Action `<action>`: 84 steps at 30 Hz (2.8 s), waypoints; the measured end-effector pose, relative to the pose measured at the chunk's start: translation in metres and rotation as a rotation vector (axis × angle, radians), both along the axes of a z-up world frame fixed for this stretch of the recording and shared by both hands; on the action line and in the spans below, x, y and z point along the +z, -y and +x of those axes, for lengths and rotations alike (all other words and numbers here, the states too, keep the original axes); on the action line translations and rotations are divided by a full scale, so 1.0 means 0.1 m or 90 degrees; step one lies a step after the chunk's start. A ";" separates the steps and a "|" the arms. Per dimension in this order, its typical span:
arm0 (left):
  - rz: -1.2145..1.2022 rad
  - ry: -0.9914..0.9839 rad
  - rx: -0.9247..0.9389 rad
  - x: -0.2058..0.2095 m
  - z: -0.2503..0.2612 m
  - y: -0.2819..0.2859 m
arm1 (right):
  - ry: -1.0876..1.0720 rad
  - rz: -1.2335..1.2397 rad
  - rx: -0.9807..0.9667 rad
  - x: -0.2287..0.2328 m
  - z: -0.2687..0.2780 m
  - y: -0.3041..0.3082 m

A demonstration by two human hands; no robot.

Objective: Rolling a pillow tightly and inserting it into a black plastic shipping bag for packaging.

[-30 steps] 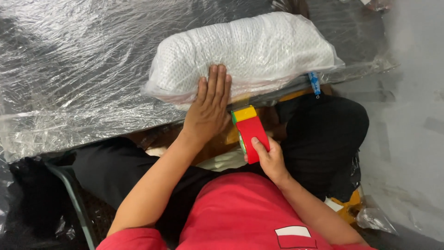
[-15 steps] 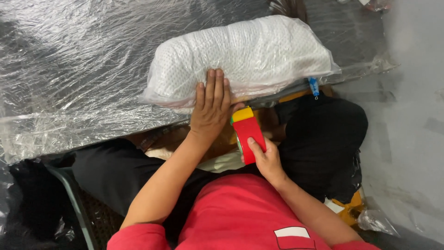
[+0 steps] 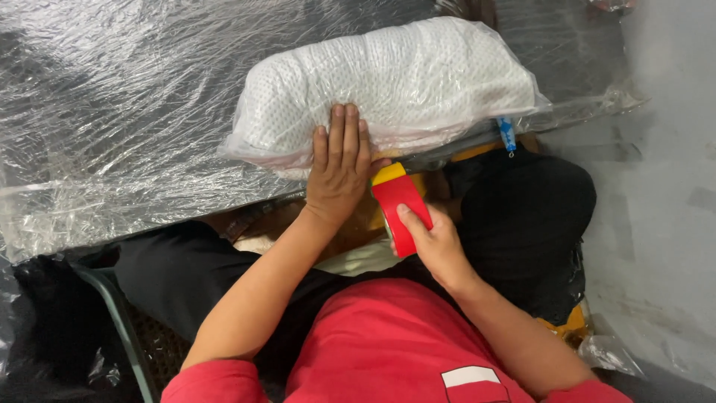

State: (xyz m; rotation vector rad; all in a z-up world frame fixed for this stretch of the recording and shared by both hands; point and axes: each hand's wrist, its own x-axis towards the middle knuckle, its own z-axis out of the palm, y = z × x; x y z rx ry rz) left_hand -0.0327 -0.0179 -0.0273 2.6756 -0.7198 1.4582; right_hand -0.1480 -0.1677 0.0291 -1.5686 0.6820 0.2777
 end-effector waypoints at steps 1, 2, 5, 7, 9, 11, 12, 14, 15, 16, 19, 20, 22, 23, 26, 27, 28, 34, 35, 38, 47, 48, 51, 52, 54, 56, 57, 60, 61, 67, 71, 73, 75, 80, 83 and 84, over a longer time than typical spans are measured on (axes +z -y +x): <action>-0.001 0.001 -0.002 0.00 0.01 0.00 | 0.001 -0.001 -0.002 0.01 0.03 0.01; -0.003 0.003 -0.002 -0.01 0.01 0.00 | -0.007 0.016 -0.006 0.03 0.05 0.02; -0.004 0.010 -0.005 0.00 0.01 0.00 | -0.011 0.034 -0.003 0.06 0.09 0.08; -0.004 0.017 -0.006 0.01 0.01 -0.01 | -0.006 0.035 0.007 0.07 0.12 0.10; 0.000 0.026 -0.001 0.01 0.02 -0.01 | -0.012 0.040 0.018 0.04 0.15 0.13; -0.004 0.030 -0.007 0.03 0.04 -0.01 | -0.013 0.055 0.015 0.03 0.16 0.14; -0.009 0.032 -0.011 0.03 0.04 -0.02 | -0.015 0.070 0.013 0.02 0.16 0.14; -0.007 0.038 -0.006 0.01 0.07 -0.01 | -0.010 0.077 0.010 0.04 0.19 0.13; -0.005 0.038 -0.009 -0.02 0.07 -0.01 | -0.009 0.084 -0.002 0.04 0.18 0.12; -0.005 0.037 -0.011 -0.02 0.04 -0.01 | -0.010 0.084 -0.004 -0.15 0.15 0.15; -0.002 0.024 -0.010 0.00 0.01 0.00 | -0.058 0.122 -0.056 -0.56 0.04 0.21; -0.008 0.017 -0.018 0.01 -0.01 0.00 | -0.049 0.086 -0.031 -0.62 -0.07 0.17; -0.015 0.016 -0.013 0.03 0.05 -0.01 | -0.034 0.048 0.006 -0.59 -0.08 0.14; -0.019 0.009 -0.018 0.03 0.05 -0.01 | -0.035 0.055 0.011 -0.50 -0.10 0.13; -0.028 0.004 -0.028 0.08 0.12 -0.03 | -0.004 0.051 0.023 -0.20 -0.13 0.30; -0.035 -0.007 -0.035 0.10 0.12 -0.03 | 0.013 0.039 0.028 -0.09 -0.18 0.41; -0.038 -0.007 -0.033 0.12 0.14 -0.04 | 0.013 0.036 0.030 0.08 -0.18 0.59; 0.050 -0.235 -0.020 0.34 0.09 -0.14 | 0.139 -0.284 0.012 0.68 0.14 1.86; 0.059 -0.240 -0.021 0.33 0.09 -0.14 | 0.212 -0.389 0.065 0.63 0.30 2.04; 0.062 -0.244 -0.023 0.31 0.09 -0.14 | 0.310 -0.667 0.155 0.21 0.85 2.65; 0.031 -0.229 -0.025 0.26 0.12 -0.12 | 0.393 -1.056 0.253 -0.87 2.04 3.45; 0.023 -0.221 -0.029 0.24 0.12 -0.12 | 0.362 -1.041 0.269 -0.94 2.09 3.48; 0.066 -0.197 0.014 0.25 0.10 -0.11 | 0.324 -0.937 0.259 -0.92 2.01 3.41; 0.064 -0.198 0.016 0.26 0.11 -0.12 | 0.324 -0.938 0.262 -0.94 2.03 3.42; 0.062 -0.193 0.005 0.27 0.11 -0.13 | 0.179 -0.933 0.283 -0.98 2.04 3.45; 0.064 -0.194 0.007 0.28 0.11 -0.13 | 0.158 -0.952 0.306 -0.98 2.05 3.48; 0.068 -0.191 0.011 0.30 0.12 -0.13 | 0.143 -0.969 0.325 -0.97 2.07 3.49; 0.054 -0.214 -0.015 0.28 0.15 -0.14 | 0.218 -1.022 0.272 -0.79 1.98 3.34; 0.051 -0.213 -0.014 0.28 0.15 -0.14 | 0.220 -1.025 0.273 -0.74 2.00 3.34; 0.058 -0.206 -0.014 0.29 0.16 -0.14 | 0.543 -1.066 0.074 0.17 2.21 2.84; 0.037 -0.203 -0.027 0.30 0.17 -0.14 | 0.777 -0.838 0.276 1.42 1.93 1.15; 0.036 -0.205 -0.029 0.30 0.15 -0.13 | 0.777 -0.772 0.371 1.57 1.92 0.51; 0.035 -0.202 -0.024 0.29 0.14 -0.13 | 0.775 -0.762 0.505 1.55 2.02 -0.01; -0.003 -0.160 -0.028 0.25 0.19 -0.07 | 0.358 -0.862 0.633 0.79 2.72 -0.32; -0.042 -0.141 -0.045 0.28 0.25 -0.08 | 0.139 -0.794 0.702 0.81 2.85 -0.33; -0.044 -0.150 -0.048 0.31 0.24 -0.09 | 0.118 -0.789 0.709 0.78 2.90 -0.31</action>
